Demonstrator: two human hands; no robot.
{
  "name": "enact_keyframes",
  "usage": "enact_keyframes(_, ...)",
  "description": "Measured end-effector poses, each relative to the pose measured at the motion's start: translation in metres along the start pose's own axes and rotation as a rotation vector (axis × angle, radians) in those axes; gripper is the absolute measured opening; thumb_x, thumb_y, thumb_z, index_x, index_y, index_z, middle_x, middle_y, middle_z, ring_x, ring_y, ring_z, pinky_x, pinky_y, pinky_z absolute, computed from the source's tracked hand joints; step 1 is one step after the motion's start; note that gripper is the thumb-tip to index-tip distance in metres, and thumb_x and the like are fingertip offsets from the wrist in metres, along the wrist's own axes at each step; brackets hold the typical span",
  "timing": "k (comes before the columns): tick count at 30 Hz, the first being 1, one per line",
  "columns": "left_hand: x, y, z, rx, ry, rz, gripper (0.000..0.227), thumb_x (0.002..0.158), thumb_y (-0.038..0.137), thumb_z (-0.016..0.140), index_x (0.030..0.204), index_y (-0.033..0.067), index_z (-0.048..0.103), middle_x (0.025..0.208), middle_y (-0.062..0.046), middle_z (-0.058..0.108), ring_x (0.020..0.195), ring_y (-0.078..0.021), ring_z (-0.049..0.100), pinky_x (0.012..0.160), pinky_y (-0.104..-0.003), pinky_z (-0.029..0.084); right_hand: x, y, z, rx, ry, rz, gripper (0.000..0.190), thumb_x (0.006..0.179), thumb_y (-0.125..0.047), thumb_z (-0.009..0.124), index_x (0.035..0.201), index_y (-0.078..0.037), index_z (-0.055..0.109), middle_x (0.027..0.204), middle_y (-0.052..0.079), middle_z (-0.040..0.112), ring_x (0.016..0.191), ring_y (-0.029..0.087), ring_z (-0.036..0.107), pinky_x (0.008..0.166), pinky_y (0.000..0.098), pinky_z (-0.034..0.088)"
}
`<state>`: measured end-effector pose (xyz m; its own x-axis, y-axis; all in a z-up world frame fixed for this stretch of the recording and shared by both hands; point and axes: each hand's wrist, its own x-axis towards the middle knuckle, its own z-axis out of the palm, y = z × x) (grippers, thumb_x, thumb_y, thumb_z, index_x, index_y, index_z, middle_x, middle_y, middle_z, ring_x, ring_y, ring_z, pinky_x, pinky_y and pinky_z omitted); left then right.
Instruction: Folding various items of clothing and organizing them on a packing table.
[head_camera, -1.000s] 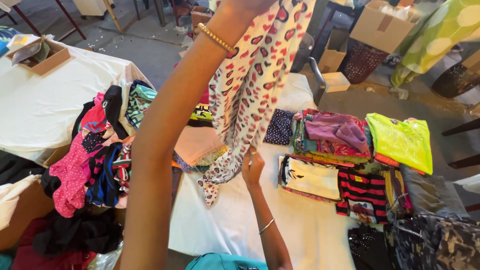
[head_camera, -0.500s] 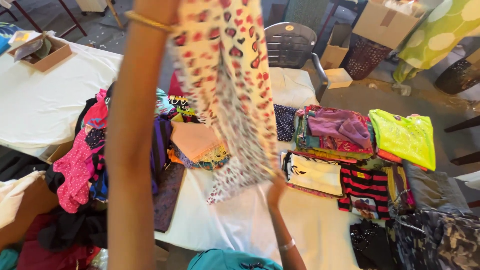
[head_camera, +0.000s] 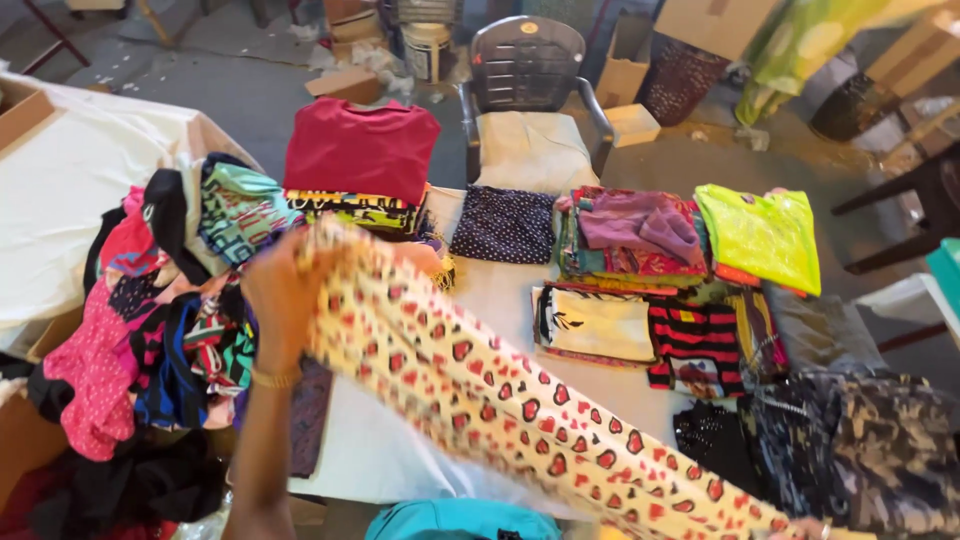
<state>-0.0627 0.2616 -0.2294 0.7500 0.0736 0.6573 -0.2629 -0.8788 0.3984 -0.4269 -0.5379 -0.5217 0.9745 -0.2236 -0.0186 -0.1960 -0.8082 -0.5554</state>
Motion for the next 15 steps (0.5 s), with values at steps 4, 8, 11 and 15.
enact_keyframes(4,-0.075,-0.036,0.031,0.135,-0.154,-0.228,0.051,0.089,0.061,0.072,0.104,0.0119,0.073,0.076,-0.022,0.068,0.072,-0.044,0.067,0.059,-0.053,0.049,0.08,-0.058,-0.035,-0.102,-0.141,-0.101,0.033,0.072,-0.027,0.083,0.099,-0.008,0.078,0.081,0.009,0.072,0.076,0.022,0.069,0.071,0.0363,0.054)
enact_keyframes(8,-0.133,-0.131,0.082,0.477,-0.238,-0.389,0.063,0.091,0.075,0.065,0.099,0.0131,0.074,0.077,-0.02,0.071,0.075,-0.0416,0.072,0.062,-0.053,0.054,0.19,-0.115,0.073,0.172,-0.167,-0.006,0.034,0.08,-0.024,0.087,0.097,-0.001,0.067,0.082,0.013,0.07,0.08,0.025,0.064,0.071,0.0412,0.055)
enact_keyframes(11,-0.164,-0.231,0.112,0.611,-0.256,-0.441,0.073,0.087,0.083,0.065,0.103,0.0125,0.074,0.081,-0.018,0.073,0.075,-0.0395,0.073,0.06,-0.051,0.056,0.219,-0.203,0.121,-0.492,0.099,-0.151,0.073,0.058,-0.032,0.092,0.122,-0.008,0.066,0.117,0.014,0.07,0.102,0.034,0.068,0.084,0.0445,0.055)
enact_keyframes(15,-0.179,-0.31,0.117,0.669,-0.263,-0.444,0.075,0.082,0.085,0.068,0.097,0.0116,0.073,0.08,-0.017,0.073,0.073,-0.0389,0.073,0.059,-0.051,0.055,0.213,-0.196,0.188,-0.115,0.217,-0.124,0.053,0.079,-0.036,0.086,0.122,-0.01,0.068,0.113,0.014,0.071,0.107,0.034,0.067,0.092,0.0435,0.054)
